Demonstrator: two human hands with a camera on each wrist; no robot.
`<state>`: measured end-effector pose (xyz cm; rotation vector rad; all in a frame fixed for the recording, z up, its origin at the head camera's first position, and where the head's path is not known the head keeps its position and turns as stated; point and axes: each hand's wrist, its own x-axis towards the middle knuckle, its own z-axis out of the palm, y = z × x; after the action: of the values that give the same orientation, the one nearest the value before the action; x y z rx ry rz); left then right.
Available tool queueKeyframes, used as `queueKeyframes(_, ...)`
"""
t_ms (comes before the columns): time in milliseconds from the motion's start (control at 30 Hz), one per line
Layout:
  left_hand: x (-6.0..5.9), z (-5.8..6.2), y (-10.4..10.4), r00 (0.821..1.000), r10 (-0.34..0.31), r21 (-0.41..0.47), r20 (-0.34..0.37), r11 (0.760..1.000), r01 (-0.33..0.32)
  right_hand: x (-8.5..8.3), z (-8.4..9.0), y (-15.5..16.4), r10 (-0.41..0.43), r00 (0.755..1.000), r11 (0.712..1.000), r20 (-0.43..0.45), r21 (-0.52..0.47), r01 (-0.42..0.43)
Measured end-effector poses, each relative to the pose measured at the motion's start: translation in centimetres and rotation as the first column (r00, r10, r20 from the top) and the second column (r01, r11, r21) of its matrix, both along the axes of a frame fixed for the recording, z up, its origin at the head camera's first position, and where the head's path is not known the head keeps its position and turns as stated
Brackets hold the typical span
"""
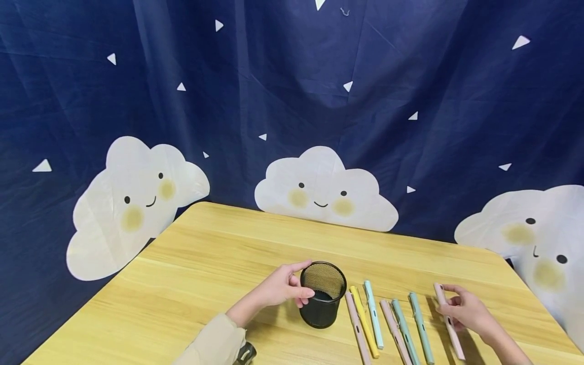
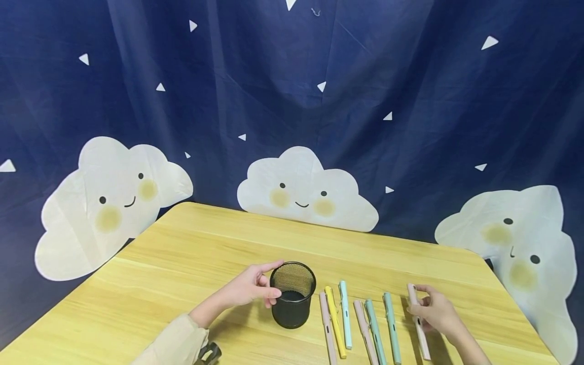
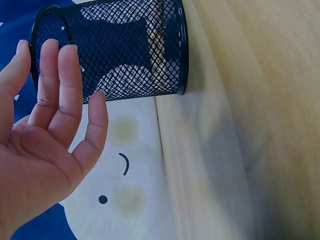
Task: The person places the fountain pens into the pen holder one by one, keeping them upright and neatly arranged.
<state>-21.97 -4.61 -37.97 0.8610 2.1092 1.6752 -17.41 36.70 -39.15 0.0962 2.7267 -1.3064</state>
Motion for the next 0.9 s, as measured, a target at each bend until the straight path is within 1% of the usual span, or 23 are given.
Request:
queueKeyframes(100, 0.0, 0.0, 0.0, 1.000, 0.002, -0.001, 0.004, 1.000, -0.002, -0.1, 0.2, -0.5, -0.013, 1.000, 0.999, -0.009, -0.038, 0.012)
queueKeyframes(267, 0.1, 0.0, -0.1, 1.000, 0.002, 0.002, 0.018, 1.000, -0.002, -0.4, 0.5, -1.3, -0.003, 0.999, 0.992, -0.036, -0.123, -0.001)
queueKeyframes(467, 0.2, 0.1, 0.0, 1.000, 0.004, 0.000, 0.021, 1.000, -0.004, -0.6, 0.9, -2.3, 0.001, 0.997, 0.984, -0.077, -0.179, -0.015)
queueKeyframes(600, 0.1, 0.0, 0.0, 1.000, -0.001, 0.002, 0.020, 1.000, 0.001, -0.8, 0.9, -2.7, -0.005, 0.992, 0.976, -0.127, -0.216, -0.023)
queueKeyframes(733, 0.0, 0.1, 0.0, 1.000, -0.003, 0.003, 0.020, 1.000, 0.003, -0.7, 1.0, -3.1, -0.001, 0.981, 0.966, -0.195, -0.252, -0.049)
queueKeyframes(800, 0.0, 0.1, 0.0, 1.000, -0.003, 0.003, 0.021, 1.000, 0.003, -0.7, 1.1, -3.3, 0.003, 0.975, 0.966, -0.220, -0.252, -0.060)
queueKeyframes(900, 0.1, 0.1, -0.1, 1.000, -0.009, 0.005, 0.021, 1.000, 0.009, -0.8, 1.3, -3.8, -0.011, 0.967, 0.967, -0.256, -0.247, -0.054)
